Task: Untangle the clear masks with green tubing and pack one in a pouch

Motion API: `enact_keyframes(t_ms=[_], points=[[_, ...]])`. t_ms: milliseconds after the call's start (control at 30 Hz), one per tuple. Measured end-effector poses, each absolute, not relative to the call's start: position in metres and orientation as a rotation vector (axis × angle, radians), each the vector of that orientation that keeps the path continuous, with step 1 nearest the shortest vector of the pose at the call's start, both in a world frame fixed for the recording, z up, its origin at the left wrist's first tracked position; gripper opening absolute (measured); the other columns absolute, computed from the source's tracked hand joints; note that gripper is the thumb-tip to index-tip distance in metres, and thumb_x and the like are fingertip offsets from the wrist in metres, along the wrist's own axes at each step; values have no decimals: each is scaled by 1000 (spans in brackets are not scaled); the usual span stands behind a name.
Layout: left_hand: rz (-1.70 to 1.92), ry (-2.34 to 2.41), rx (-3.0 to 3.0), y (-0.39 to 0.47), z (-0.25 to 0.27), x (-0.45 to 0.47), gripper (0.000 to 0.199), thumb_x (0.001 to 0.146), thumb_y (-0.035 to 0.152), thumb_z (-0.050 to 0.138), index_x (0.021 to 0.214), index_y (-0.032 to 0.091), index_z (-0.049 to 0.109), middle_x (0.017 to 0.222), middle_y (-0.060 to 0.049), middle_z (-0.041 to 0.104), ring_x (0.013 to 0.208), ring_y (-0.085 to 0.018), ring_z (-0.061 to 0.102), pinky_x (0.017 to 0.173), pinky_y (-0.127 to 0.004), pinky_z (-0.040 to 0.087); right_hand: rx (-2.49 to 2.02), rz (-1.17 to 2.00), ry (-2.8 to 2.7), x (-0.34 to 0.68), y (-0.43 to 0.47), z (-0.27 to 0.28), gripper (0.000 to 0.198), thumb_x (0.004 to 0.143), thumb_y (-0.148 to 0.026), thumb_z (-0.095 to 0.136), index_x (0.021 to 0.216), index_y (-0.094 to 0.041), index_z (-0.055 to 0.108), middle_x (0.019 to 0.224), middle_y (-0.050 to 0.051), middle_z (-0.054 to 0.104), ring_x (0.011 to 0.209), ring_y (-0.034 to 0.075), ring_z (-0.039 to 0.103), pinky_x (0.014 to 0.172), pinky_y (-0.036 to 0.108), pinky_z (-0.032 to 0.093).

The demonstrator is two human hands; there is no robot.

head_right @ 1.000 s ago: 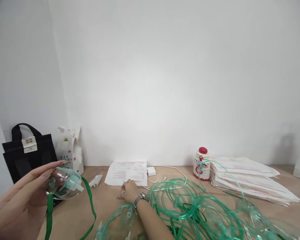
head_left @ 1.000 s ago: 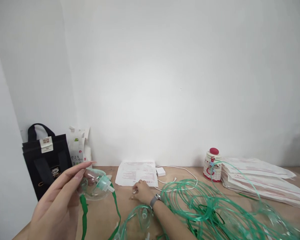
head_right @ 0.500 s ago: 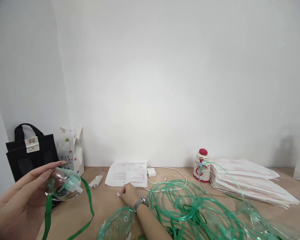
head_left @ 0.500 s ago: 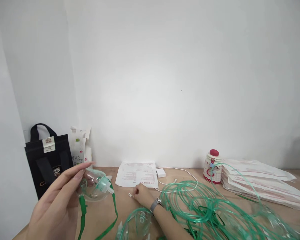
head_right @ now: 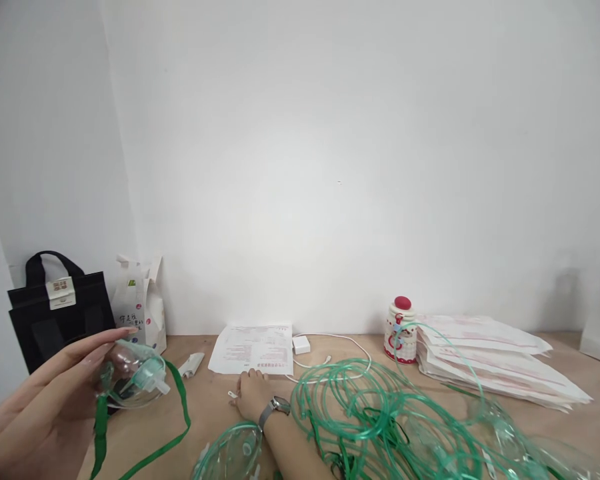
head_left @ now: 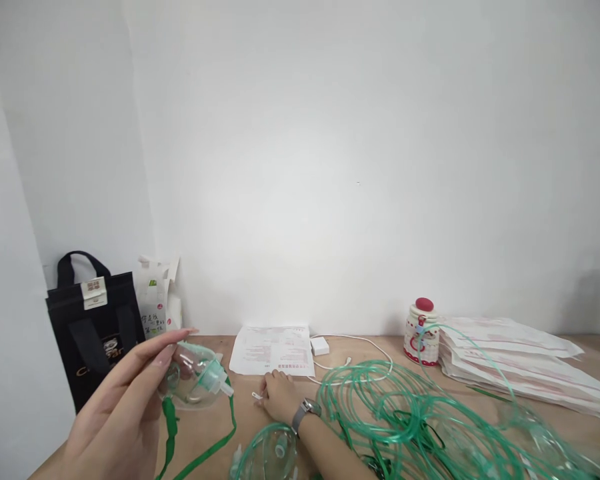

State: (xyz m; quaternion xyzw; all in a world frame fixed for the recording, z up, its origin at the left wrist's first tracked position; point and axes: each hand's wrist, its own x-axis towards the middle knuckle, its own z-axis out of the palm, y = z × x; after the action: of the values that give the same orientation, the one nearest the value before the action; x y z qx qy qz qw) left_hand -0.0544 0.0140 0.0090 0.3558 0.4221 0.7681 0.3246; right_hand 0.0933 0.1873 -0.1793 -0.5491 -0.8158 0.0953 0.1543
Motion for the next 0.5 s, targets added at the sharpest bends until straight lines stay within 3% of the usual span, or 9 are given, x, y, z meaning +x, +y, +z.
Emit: enact_keyframes(t_ms=[133,367,500], points=[[1923,1060,865,10,6,-56,43,58,37,76,98,24,70,98,-6,72,105,-31,58,59,-18,55,-1596,240,-2341,90,182,-175,30,86,-35,56,108,-15,57,113,8,57,102,23,55,88,46,44],[1896,1041,908,9,3,-54,41,60,37,75,99,24,69,85,-5,72,94,-25,61,60,-15,53,-1597,273,-2313,83,178,-178,28,86,-31,57,110,-14,56,116,9,56,105,24,54,89,47,43],[1957,1042,888,1,6,-55,41,59,39,75,96,24,70,86,-5,72,93,-26,62,58,-17,54,-1559,383,-2258,83,178,-181,27,87,-29,55,110,-14,56,114,8,57,102,23,56,86,45,46]])
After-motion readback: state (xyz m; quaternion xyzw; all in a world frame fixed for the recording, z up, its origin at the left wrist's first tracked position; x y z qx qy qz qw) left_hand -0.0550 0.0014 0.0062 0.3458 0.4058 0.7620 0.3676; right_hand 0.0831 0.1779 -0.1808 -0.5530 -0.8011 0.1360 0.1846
